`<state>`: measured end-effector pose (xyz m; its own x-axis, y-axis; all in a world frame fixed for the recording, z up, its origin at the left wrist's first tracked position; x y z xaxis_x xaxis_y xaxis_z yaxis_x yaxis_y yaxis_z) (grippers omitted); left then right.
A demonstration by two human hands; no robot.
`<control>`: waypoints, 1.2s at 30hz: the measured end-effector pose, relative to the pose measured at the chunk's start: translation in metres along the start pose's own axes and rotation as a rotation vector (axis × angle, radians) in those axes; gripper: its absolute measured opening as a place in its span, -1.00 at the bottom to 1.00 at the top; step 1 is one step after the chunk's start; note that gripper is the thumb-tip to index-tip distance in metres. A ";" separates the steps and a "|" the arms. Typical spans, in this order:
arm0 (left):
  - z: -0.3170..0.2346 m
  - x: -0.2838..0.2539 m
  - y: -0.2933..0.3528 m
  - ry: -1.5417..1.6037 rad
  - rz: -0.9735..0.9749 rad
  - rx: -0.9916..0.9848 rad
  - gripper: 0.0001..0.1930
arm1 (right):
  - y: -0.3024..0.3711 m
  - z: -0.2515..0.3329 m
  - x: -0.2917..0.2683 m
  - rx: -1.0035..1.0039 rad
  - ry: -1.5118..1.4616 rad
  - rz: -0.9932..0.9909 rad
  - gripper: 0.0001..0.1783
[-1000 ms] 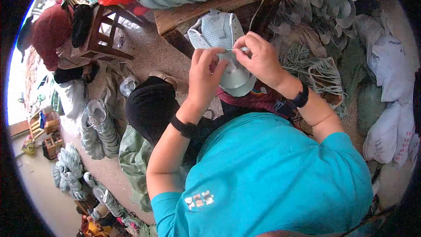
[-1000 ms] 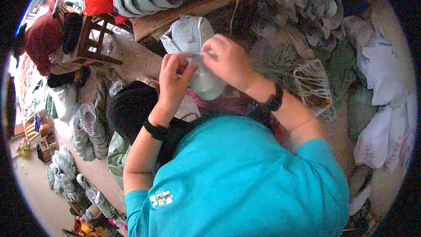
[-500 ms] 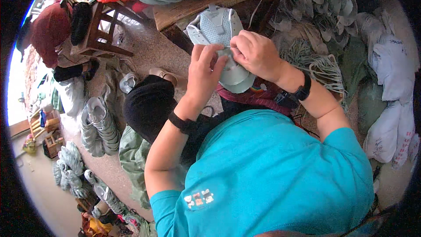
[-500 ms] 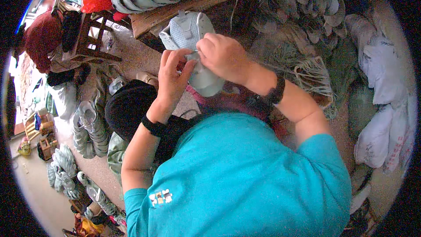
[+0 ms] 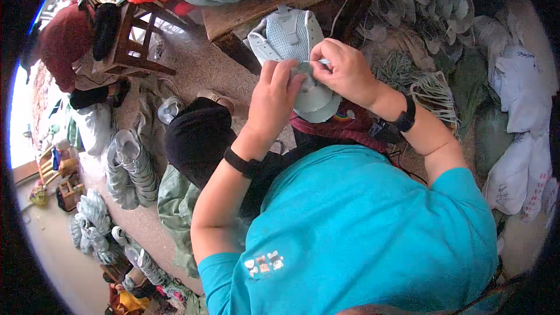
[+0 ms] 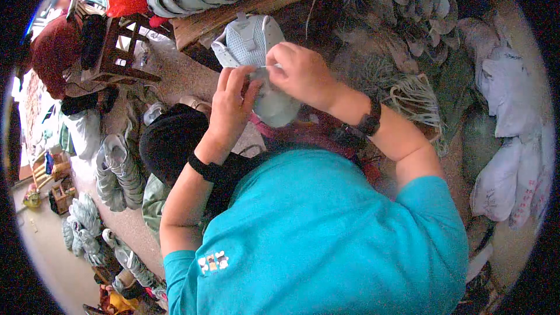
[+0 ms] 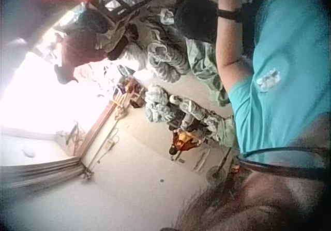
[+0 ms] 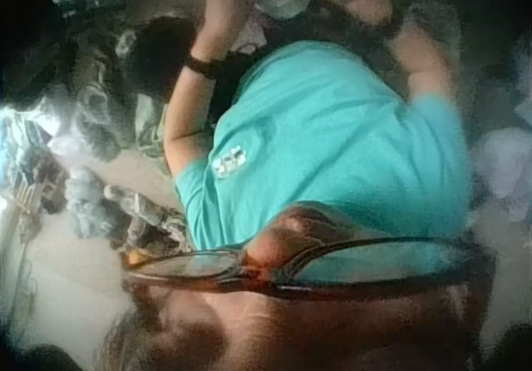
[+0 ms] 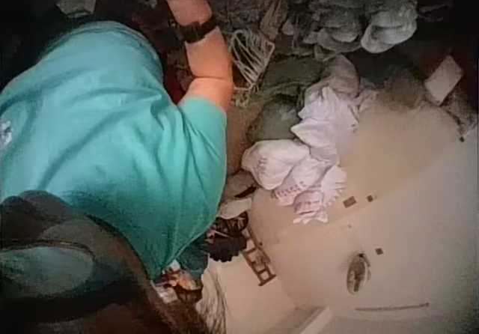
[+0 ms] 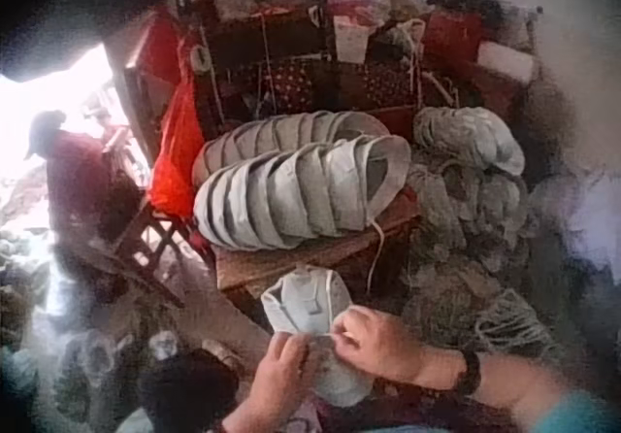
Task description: The person sits on the floor and laces a light-colored shoe by hand, threading the laces through the eyelets and pulling them tight. After finishing one shoe, they place it on a stack and pick up another shoe to repeat the process.
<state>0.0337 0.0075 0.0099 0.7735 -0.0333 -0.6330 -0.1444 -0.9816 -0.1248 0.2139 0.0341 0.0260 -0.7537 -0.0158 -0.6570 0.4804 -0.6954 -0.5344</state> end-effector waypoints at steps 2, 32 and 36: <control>-0.001 0.000 0.001 0.022 -0.027 0.016 -0.71 | 0.000 0.001 0.000 -0.017 0.026 -0.006 -0.81; 0.003 0.005 0.003 0.042 -0.060 0.069 -0.71 | -0.002 -0.002 0.008 -0.073 0.053 0.000 -0.82; 0.001 0.005 0.003 0.080 -0.063 0.022 -0.73 | -0.008 -0.010 0.007 -0.011 -0.177 0.016 -0.84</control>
<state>0.0365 0.0048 0.0062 0.8281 0.0125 -0.5605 -0.1067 -0.9780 -0.1794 0.2093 0.0463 0.0203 -0.8127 -0.1536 -0.5621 0.4972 -0.6858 -0.5315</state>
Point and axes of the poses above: each hand's wrist, its own y-axis away from the middle knuckle, its own x-axis out of the palm, z = x × y, the point moved 2 cm from there along -y, towards the middle knuckle, and after that the axes turned 13 degrees about -x, right-handed, at the moved point
